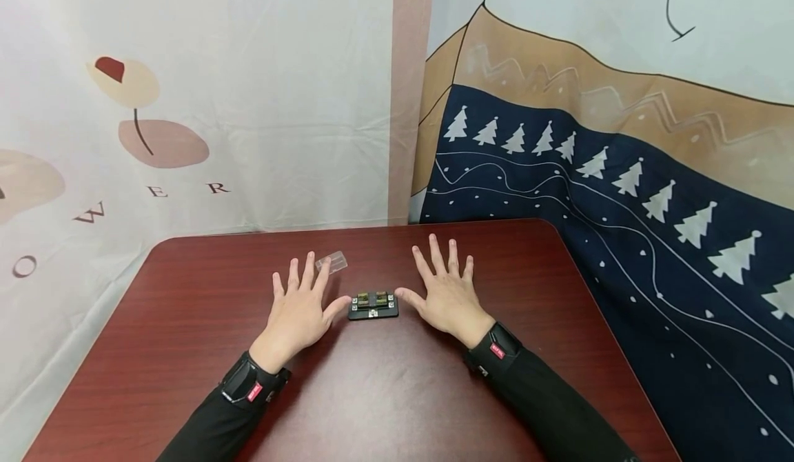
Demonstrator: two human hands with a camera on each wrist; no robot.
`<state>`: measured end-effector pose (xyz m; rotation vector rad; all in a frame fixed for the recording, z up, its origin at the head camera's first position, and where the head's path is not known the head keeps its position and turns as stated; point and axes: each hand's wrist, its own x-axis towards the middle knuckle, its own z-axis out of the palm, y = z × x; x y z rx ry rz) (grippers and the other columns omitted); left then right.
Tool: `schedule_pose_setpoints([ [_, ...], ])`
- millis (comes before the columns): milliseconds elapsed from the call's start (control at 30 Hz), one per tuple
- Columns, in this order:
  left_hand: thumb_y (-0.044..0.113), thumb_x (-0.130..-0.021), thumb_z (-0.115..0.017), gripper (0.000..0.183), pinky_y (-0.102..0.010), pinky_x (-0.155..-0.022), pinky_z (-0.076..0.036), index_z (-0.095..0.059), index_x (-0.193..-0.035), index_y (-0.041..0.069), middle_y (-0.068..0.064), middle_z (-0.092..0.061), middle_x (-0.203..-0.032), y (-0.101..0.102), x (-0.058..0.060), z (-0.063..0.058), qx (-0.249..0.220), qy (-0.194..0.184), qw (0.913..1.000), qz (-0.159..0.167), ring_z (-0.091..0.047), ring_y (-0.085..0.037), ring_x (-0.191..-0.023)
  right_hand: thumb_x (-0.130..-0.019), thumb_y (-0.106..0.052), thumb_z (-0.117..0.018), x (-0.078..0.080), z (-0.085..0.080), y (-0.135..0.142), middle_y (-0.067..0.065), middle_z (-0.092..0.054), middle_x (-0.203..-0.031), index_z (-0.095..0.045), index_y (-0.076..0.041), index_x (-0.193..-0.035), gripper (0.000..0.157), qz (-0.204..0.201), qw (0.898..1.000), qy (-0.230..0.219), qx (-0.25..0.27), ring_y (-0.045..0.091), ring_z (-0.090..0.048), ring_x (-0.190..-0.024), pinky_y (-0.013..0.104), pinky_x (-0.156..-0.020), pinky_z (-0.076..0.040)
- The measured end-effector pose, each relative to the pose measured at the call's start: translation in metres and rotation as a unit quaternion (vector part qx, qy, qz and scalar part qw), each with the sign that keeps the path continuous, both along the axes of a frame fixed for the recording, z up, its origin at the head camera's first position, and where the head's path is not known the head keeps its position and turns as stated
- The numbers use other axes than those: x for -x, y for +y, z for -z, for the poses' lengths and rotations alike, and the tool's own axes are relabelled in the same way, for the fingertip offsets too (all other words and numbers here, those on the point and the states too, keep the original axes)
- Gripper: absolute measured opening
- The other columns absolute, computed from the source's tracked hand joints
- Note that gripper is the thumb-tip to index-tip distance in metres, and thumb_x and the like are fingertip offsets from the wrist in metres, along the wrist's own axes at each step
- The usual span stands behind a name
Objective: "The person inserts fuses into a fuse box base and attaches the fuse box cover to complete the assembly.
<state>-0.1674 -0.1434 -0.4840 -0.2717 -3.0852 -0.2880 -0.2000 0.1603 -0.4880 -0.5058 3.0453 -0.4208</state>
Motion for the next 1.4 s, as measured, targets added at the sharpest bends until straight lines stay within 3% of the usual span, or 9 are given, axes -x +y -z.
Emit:
schedule_pose_setpoints([
  [733, 0.076, -0.099, -0.038, 0.092, -0.077, -0.122, -0.008, -0.027, -0.169, 0.017, -0.022, -0.015, -0.177, 0.002, 0.0, 0.0, 0.006, -0.014, 0.9999, -0.002, -0.013, -0.052, -0.16, -0.094, -0.084, -0.034, -0.001, 0.003, 0.001, 0.012, 0.005, -0.18, -0.015, -0.028, -0.171, 0.097, -0.004, 1.0, -0.004, -0.005, 0.052, 0.007, -0.16, 0.082, -0.119, -0.004],
  [1000, 0.072, -0.1, -0.045, 0.091, -0.077, -0.122, -0.01, -0.028, -0.168, 0.015, -0.025, -0.018, -0.176, -0.002, 0.012, 0.002, -0.011, -0.019, 0.9997, -0.012, -0.016, -0.054, -0.159, -0.093, -0.084, -0.04, -0.002, 0.004, -0.005, 0.011, -0.001, -0.181, -0.017, -0.029, -0.171, 0.098, -0.017, 1.0, -0.022, 0.004, 0.051, -0.005, -0.161, 0.078, -0.122, -0.004],
  [1100, 0.07, -0.1, -0.048, 0.09, -0.077, -0.122, -0.012, -0.029, -0.168, 0.014, -0.025, -0.02, -0.175, -0.004, 0.022, 0.001, -0.014, -0.021, 0.9996, -0.015, -0.02, -0.055, -0.157, -0.091, -0.085, -0.044, -0.002, 0.003, -0.009, 0.012, -0.012, -0.18, -0.021, -0.028, -0.17, 0.1, -0.032, 0.999, -0.027, 0.009, 0.049, -0.023, -0.158, 0.074, -0.124, -0.007],
  [1233, 0.068, -0.1, -0.05, 0.09, -0.076, -0.121, -0.018, -0.029, -0.168, 0.013, -0.026, -0.023, -0.174, -0.008, 0.037, -0.001, -0.016, -0.023, 0.9995, -0.014, -0.026, -0.055, -0.155, -0.09, -0.081, -0.053, -0.003, 0.001, -0.015, 0.015, -0.042, -0.169, -0.037, -0.022, -0.166, 0.098, -0.061, 0.998, -0.017, 0.02, 0.039, -0.049, -0.147, 0.07, -0.124, -0.021],
  [1400, 0.061, -0.1, -0.057, 0.082, -0.073, -0.118, -0.031, -0.043, -0.161, 0.008, -0.028, -0.043, -0.165, -0.012, 0.053, -0.004, -0.014, -0.007, 0.9999, -0.007, -0.049, -0.052, -0.143, -0.091, -0.064, -0.07, -0.003, 0.001, -0.024, 0.012, -0.066, -0.14, -0.064, -0.013, -0.147, 0.075, -0.105, 0.994, 0.013, 0.016, 0.033, -0.062, -0.127, 0.059, -0.112, -0.045],
])
